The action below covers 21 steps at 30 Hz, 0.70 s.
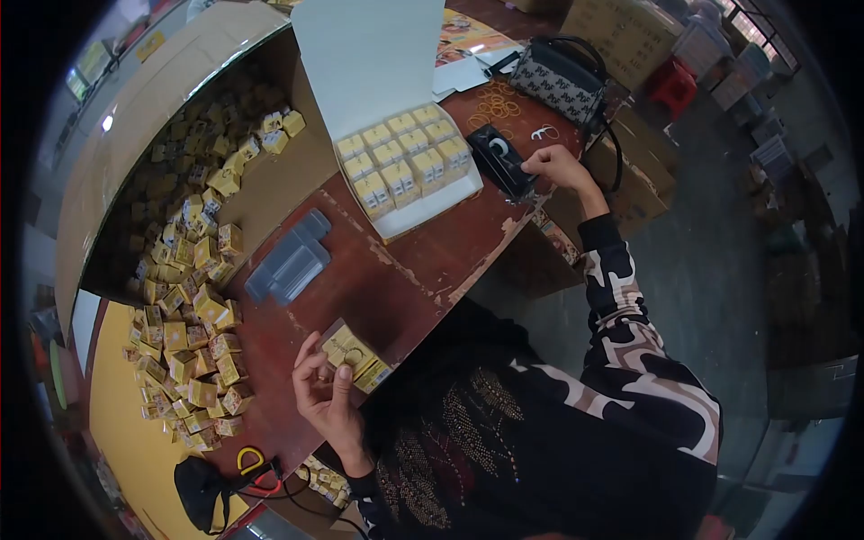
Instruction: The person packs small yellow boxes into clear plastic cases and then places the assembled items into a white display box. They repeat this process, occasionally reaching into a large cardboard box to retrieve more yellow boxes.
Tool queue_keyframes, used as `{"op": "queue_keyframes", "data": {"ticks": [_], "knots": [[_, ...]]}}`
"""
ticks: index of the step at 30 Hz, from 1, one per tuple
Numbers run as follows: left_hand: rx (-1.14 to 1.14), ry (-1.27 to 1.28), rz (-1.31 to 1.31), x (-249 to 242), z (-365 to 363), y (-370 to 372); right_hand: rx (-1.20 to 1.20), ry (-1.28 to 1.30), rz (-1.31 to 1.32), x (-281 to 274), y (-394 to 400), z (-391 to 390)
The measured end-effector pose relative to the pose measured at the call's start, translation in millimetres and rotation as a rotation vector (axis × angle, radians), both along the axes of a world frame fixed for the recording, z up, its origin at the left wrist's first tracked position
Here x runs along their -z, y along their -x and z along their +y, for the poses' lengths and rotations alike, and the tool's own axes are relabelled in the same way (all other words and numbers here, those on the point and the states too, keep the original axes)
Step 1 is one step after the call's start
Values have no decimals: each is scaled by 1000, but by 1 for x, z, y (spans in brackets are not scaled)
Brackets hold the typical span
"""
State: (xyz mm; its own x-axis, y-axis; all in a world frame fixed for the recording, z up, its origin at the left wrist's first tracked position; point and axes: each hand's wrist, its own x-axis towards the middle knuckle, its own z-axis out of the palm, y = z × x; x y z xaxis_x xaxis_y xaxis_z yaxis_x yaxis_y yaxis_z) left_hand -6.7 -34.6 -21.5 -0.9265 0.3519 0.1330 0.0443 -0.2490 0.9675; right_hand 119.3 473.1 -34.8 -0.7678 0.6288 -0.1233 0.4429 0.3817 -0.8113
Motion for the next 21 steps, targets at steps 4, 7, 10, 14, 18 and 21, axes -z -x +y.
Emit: {"op": "queue_keyframes", "data": {"ticks": [4,7,10,14,18,21], "knots": [[1,-14,-7,-2,2,0,81,105,168,17,-4,-2],[3,-18,-3,0,1,1,140,146,354,3,-8,-23],[22,-42,-28,-2,3,1,147,90,397,16,-22,-26],[42,-91,-46,-3,8,0,217,195,373,36,-39,-37],[43,-110,-62,-3,10,0,299,205,467,55,-36,-48],[49,-156,-80,-11,15,-3,297,22,438,57,-32,-49]]}}
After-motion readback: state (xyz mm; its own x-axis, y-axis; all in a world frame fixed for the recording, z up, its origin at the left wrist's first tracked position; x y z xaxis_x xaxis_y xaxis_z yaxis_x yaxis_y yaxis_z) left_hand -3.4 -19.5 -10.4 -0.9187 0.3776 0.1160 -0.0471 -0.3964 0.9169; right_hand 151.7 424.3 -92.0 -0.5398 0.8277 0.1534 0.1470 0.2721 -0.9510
